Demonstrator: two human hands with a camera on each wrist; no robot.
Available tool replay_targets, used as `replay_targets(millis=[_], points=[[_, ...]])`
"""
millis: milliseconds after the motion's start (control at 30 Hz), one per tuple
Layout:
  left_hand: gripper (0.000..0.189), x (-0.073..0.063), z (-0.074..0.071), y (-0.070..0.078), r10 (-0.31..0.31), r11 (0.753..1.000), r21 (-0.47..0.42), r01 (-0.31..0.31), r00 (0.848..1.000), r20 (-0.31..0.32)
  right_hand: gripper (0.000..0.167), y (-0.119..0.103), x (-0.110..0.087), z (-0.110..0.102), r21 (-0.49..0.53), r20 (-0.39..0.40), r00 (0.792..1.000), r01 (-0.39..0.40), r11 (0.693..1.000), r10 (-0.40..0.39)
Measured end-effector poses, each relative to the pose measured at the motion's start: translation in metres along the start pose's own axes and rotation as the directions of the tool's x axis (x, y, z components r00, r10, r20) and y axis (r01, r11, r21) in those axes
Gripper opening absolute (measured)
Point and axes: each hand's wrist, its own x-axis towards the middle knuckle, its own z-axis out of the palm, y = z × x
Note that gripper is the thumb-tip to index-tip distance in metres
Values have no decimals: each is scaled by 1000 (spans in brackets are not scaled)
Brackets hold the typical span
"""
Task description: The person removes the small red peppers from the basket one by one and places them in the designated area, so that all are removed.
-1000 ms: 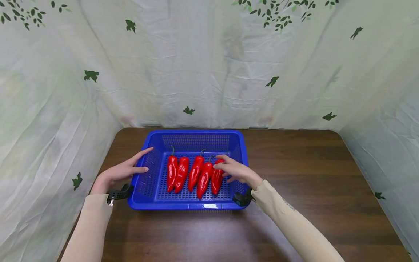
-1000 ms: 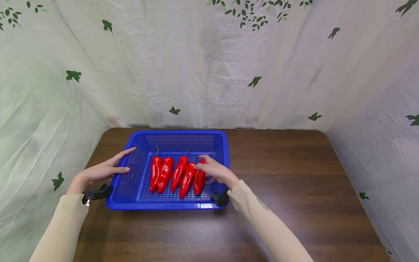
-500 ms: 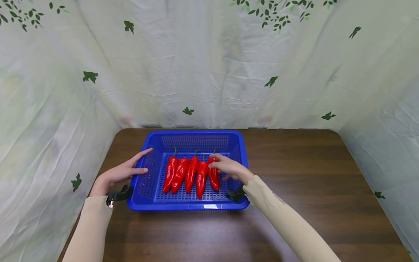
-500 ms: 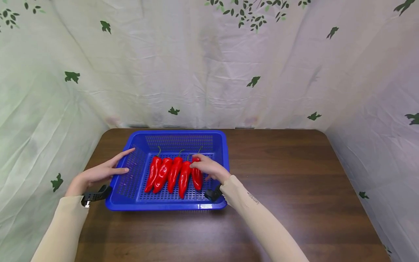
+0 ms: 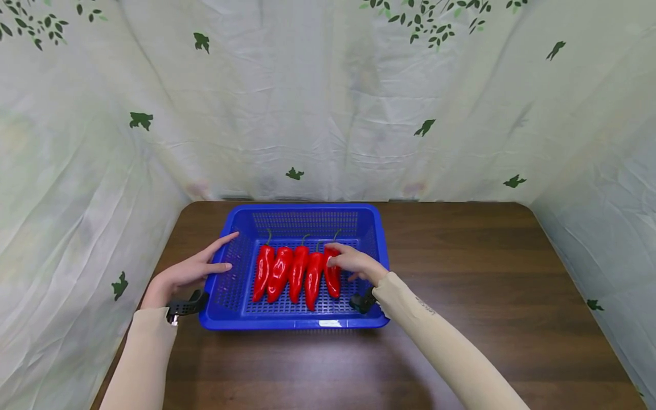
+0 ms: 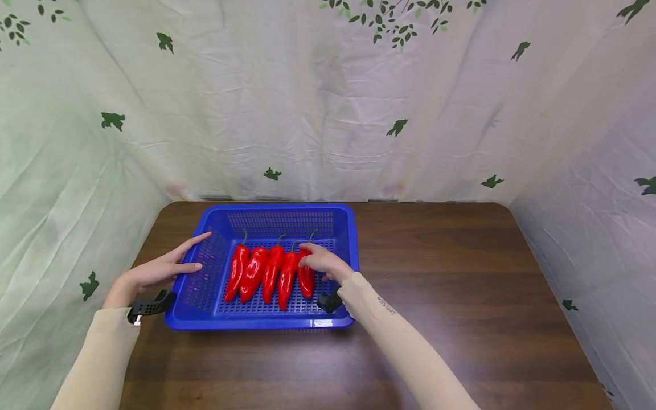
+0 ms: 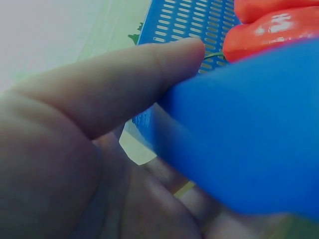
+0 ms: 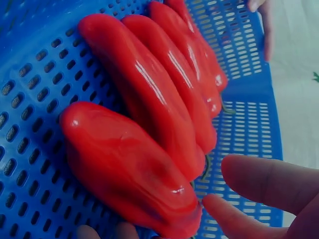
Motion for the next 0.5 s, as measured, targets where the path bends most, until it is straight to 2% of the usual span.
replay_targets(millis=[267,500], points=[[79,1,-1,-1,6,1000,-5,-6,1000,4,60,-2,3,3,1,-6,1000,-3,1000,3],[79,1,0,-1,4,1000,4,-4,1000,1,59,0,6,5,-11,-26,999,47,999,-47]])
